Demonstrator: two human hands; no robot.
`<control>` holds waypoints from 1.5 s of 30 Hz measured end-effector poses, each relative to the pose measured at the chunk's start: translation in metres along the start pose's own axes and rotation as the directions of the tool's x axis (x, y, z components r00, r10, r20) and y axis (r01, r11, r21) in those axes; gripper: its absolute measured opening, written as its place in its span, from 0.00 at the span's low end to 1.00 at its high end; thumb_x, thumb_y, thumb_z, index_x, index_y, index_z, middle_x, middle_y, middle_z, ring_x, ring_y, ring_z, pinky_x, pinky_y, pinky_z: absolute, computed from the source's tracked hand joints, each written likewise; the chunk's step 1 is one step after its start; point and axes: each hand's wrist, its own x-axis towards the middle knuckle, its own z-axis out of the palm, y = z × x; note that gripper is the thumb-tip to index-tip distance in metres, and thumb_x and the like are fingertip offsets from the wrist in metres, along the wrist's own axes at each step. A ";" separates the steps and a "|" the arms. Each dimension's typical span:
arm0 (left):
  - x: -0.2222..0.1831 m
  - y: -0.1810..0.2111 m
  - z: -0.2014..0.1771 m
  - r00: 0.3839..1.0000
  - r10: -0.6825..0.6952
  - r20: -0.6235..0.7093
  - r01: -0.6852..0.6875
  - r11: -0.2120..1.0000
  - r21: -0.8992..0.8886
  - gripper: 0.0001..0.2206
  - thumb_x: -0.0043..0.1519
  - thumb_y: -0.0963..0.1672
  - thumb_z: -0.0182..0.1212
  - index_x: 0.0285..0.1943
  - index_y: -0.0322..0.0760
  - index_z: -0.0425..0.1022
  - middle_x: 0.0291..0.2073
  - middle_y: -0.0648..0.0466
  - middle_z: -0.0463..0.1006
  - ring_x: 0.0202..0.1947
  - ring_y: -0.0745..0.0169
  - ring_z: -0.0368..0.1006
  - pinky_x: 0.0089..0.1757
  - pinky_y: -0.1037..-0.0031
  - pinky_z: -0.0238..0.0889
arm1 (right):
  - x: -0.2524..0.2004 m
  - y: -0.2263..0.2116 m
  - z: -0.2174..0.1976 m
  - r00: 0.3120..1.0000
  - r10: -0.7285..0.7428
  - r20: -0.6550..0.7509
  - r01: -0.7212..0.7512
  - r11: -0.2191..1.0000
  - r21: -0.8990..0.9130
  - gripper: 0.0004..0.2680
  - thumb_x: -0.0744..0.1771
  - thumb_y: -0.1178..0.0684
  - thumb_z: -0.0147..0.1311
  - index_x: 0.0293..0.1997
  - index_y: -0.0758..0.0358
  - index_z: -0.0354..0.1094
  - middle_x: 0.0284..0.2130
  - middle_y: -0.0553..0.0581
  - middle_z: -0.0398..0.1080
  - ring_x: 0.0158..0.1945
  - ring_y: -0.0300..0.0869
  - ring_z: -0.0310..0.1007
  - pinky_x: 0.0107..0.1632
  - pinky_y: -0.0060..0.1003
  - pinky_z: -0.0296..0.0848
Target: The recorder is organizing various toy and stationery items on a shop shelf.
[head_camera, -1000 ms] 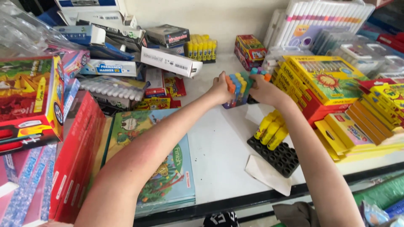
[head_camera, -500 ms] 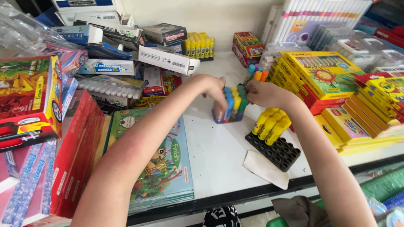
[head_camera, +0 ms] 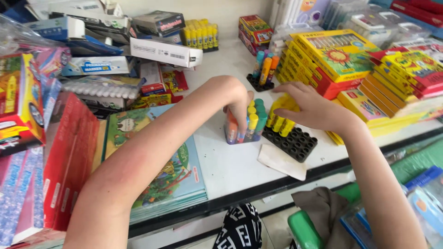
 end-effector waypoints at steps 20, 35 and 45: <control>-0.007 0.029 0.007 0.984 -0.152 -0.098 0.148 0.988 -0.044 0.63 0.44 0.58 0.76 0.81 0.31 0.34 0.61 0.35 0.74 0.50 0.41 0.79 0.49 0.58 0.74 | -0.040 -0.003 0.040 0.849 0.231 -0.476 -0.180 0.972 0.150 0.23 0.63 0.45 0.68 0.62 0.58 0.64 0.50 0.65 0.68 0.53 0.58 0.73 0.54 0.48 0.72; -0.007 0.047 -0.002 0.971 0.035 -0.237 -0.018 0.997 0.071 0.57 0.45 0.63 0.70 0.73 0.23 0.49 0.47 0.43 0.84 0.46 0.45 0.81 0.49 0.59 0.73 | -0.085 -0.005 0.040 0.796 0.324 -0.511 -0.295 0.945 0.140 0.22 0.63 0.45 0.67 0.62 0.55 0.64 0.50 0.63 0.66 0.51 0.58 0.73 0.51 0.50 0.73; 0.006 0.052 0.012 0.856 0.177 -0.487 -0.104 0.979 0.173 0.49 0.46 0.65 0.68 0.63 0.25 0.61 0.44 0.42 0.82 0.44 0.44 0.80 0.46 0.55 0.71 | -0.079 0.015 0.052 0.767 0.338 -0.546 -0.443 0.894 -0.068 0.23 0.64 0.42 0.65 0.63 0.52 0.62 0.52 0.64 0.65 0.48 0.61 0.74 0.44 0.56 0.74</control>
